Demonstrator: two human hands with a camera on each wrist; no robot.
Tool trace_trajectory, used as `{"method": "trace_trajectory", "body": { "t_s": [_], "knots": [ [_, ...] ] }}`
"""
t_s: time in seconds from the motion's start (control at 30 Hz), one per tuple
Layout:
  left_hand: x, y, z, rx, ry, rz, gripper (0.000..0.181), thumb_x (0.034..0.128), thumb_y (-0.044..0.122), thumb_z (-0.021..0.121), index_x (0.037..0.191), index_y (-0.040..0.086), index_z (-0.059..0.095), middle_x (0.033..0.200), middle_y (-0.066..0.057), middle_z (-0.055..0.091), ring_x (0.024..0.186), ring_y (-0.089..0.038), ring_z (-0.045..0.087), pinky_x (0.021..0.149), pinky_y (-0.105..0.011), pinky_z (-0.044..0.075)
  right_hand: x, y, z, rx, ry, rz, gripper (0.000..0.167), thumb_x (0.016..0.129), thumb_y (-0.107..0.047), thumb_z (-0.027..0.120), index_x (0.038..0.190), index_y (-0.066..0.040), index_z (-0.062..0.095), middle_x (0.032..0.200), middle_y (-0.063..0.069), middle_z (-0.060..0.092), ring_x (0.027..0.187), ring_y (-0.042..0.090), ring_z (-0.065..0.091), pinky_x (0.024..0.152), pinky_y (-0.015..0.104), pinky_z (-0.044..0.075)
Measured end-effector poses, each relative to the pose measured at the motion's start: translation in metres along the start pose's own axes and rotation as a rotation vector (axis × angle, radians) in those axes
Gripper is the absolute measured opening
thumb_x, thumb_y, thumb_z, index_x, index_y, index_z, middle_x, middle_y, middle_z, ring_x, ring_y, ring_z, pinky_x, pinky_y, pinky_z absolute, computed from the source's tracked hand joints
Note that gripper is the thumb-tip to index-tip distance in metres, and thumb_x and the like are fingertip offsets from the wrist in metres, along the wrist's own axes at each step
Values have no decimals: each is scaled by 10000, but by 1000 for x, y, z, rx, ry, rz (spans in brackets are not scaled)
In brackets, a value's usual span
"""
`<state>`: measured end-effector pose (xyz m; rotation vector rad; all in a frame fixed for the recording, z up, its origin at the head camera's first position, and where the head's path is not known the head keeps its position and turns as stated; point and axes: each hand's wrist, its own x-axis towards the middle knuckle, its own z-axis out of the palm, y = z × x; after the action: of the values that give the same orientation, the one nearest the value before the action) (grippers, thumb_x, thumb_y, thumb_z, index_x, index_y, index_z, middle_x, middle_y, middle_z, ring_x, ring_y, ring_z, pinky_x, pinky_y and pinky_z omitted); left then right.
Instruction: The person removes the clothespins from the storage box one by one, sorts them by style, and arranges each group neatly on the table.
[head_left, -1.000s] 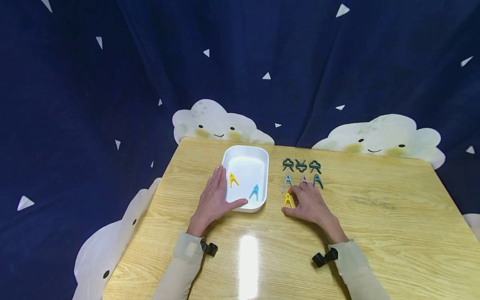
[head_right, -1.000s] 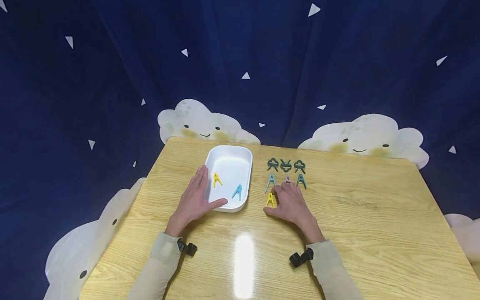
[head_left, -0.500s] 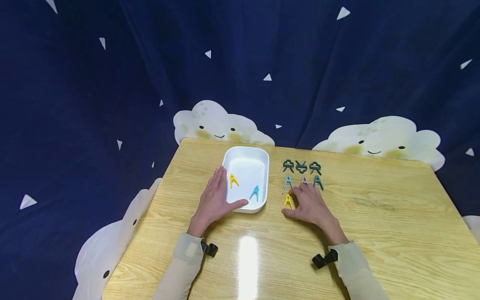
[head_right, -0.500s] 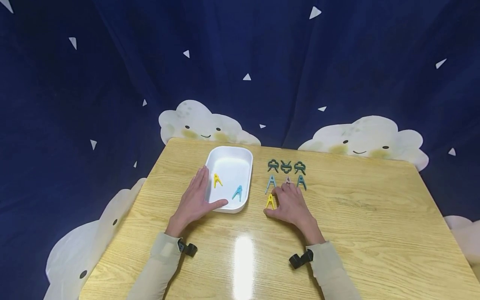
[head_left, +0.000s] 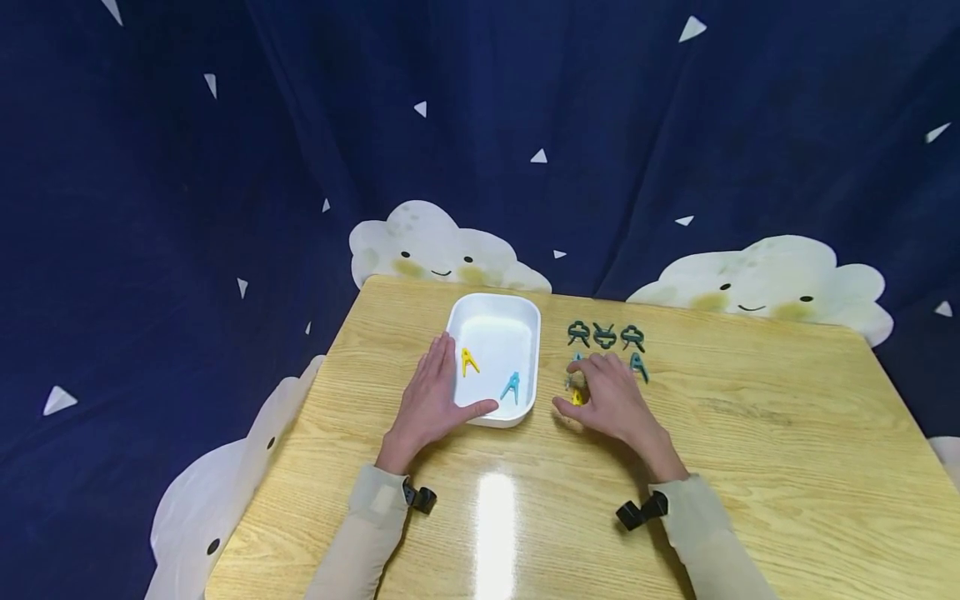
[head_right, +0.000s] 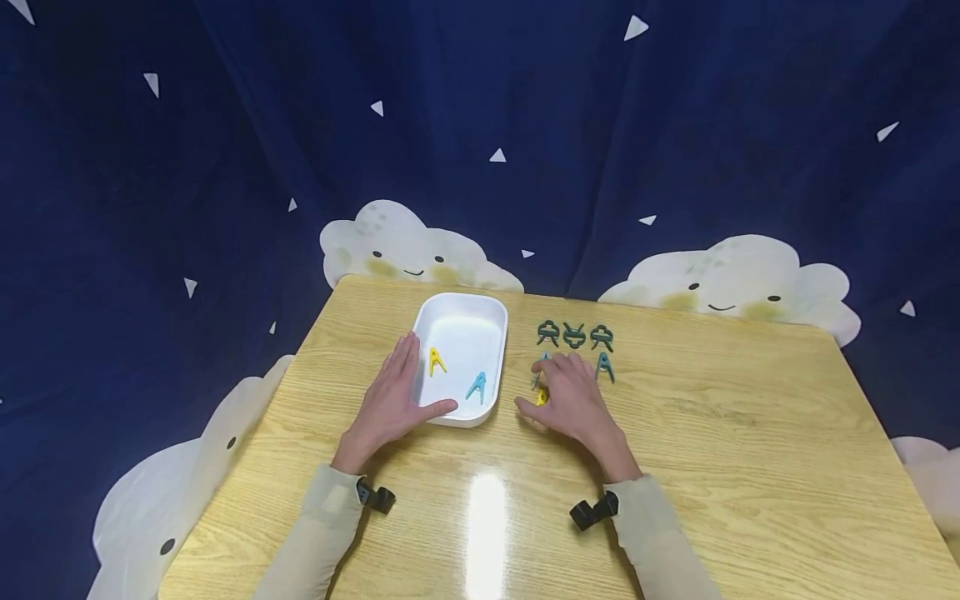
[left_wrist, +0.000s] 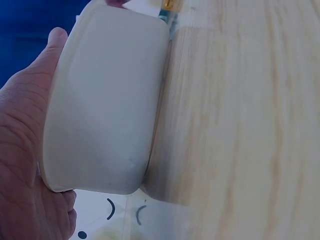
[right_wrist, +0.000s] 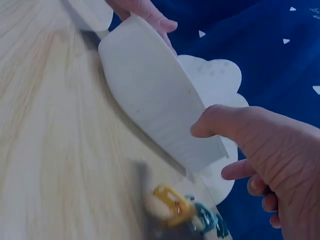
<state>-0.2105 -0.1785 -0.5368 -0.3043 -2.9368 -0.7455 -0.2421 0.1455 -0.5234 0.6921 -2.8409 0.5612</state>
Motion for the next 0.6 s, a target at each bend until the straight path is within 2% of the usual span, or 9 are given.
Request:
{"method": "trace_trajectory", "body": {
  "t_s": [0.27,0.4,0.6],
  "knots": [
    [-1,0,-2,-4,1,1,1404,743,975,519,1674,38,46,1760,-116,31,1623,-275,46,1314,-412,91,24,-27,-2,96,77,-105,563,829,-488,811,1164,-43,725,1076,129,707,956,284,529,848,472,422],
    [-1,1,-2,1,-3,2,1389,756,955,540,1673,39,40,1759,-126,41,1623,-275,45,1314,-420,95,34,-42,1,129,65,-144,539,842,-453,805,1161,-25,729,1067,130,708,923,275,492,810,429,390],
    [0,0,-1,5,20,25,1358,785,915,572,1665,8,75,1752,-157,79,1619,-290,76,1309,-455,138,50,-59,10,138,27,-183,527,869,-448,781,1178,-24,731,1094,143,732,928,276,512,816,436,401]
  ]
}}
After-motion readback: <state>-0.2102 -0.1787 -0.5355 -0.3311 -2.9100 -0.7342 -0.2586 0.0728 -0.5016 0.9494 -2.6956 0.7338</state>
